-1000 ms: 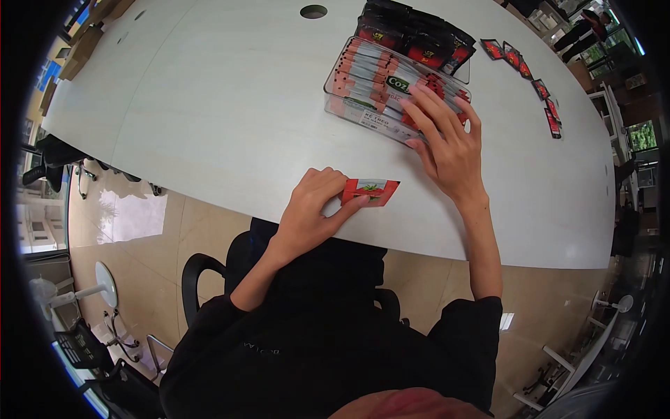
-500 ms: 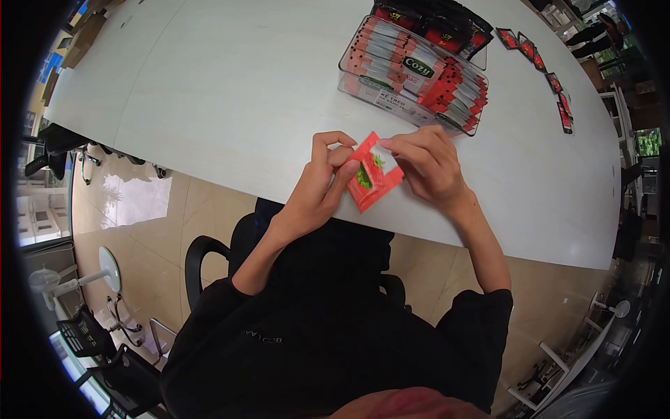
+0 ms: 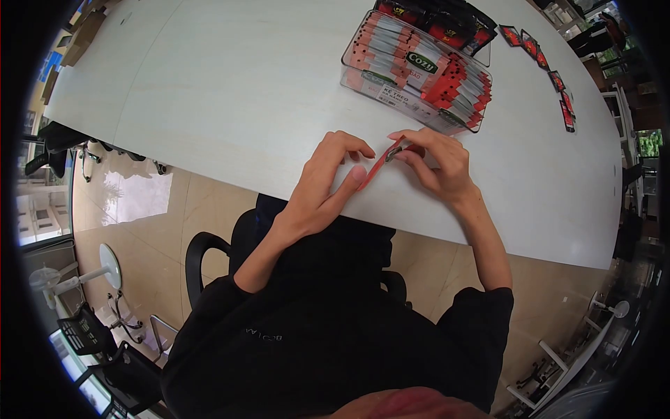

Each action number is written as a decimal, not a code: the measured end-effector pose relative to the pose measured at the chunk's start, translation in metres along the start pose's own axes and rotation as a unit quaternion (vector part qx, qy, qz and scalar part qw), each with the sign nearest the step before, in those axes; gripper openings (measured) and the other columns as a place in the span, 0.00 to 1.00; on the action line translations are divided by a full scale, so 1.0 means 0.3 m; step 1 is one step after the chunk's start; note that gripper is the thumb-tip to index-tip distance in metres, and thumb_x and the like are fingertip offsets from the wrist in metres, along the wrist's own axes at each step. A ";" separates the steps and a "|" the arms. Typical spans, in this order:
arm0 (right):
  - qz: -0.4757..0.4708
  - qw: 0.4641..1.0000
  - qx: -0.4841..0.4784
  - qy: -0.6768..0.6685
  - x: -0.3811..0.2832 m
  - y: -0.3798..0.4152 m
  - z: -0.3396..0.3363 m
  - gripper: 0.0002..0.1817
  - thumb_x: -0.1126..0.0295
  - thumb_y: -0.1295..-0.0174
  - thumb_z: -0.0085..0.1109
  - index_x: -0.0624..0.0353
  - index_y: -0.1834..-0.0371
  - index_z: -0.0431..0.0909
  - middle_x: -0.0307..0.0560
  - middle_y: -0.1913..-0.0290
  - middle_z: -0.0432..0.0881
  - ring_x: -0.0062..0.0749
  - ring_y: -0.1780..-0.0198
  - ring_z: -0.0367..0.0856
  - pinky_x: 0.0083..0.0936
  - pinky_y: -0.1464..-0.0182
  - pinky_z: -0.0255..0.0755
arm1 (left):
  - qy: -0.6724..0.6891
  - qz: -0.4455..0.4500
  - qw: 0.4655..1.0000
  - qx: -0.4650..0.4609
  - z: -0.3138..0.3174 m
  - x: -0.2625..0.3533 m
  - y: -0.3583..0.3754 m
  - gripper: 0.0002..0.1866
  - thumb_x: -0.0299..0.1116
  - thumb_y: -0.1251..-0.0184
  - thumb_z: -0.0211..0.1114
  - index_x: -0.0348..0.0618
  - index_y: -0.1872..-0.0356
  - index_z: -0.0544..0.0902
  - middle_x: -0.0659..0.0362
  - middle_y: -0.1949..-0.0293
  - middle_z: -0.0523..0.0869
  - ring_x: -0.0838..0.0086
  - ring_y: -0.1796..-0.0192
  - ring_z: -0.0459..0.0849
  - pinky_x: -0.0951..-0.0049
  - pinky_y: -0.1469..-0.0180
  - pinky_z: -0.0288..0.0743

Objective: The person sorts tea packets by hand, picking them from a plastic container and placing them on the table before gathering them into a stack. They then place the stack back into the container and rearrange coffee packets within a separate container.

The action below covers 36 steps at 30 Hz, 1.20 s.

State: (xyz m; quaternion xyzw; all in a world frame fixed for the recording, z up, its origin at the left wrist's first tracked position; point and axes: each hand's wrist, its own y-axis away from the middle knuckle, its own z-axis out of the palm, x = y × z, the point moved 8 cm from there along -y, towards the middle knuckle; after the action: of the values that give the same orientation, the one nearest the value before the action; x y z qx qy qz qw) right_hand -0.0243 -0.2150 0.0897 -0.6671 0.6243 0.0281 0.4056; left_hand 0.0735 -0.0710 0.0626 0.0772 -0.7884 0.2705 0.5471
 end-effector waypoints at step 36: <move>-0.141 0.918 0.292 0.227 -0.039 0.093 -0.274 0.21 0.91 0.44 0.72 0.63 0.47 0.83 0.48 0.59 0.91 0.30 0.70 0.89 0.23 0.68 0.83 | -0.096 -0.043 0.993 0.054 -0.006 -0.018 0.007 0.07 0.23 0.34 0.74 0.38 0.57 0.88 0.58 0.64 0.88 0.72 0.59 0.85 0.72 0.51 0.77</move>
State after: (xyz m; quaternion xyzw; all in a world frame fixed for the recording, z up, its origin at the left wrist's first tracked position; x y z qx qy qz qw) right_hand -0.0893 -0.2498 0.1368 -0.5887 0.5793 -0.3649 0.4298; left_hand 0.0761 -0.0693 0.0576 0.1665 -0.8175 0.2800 0.4749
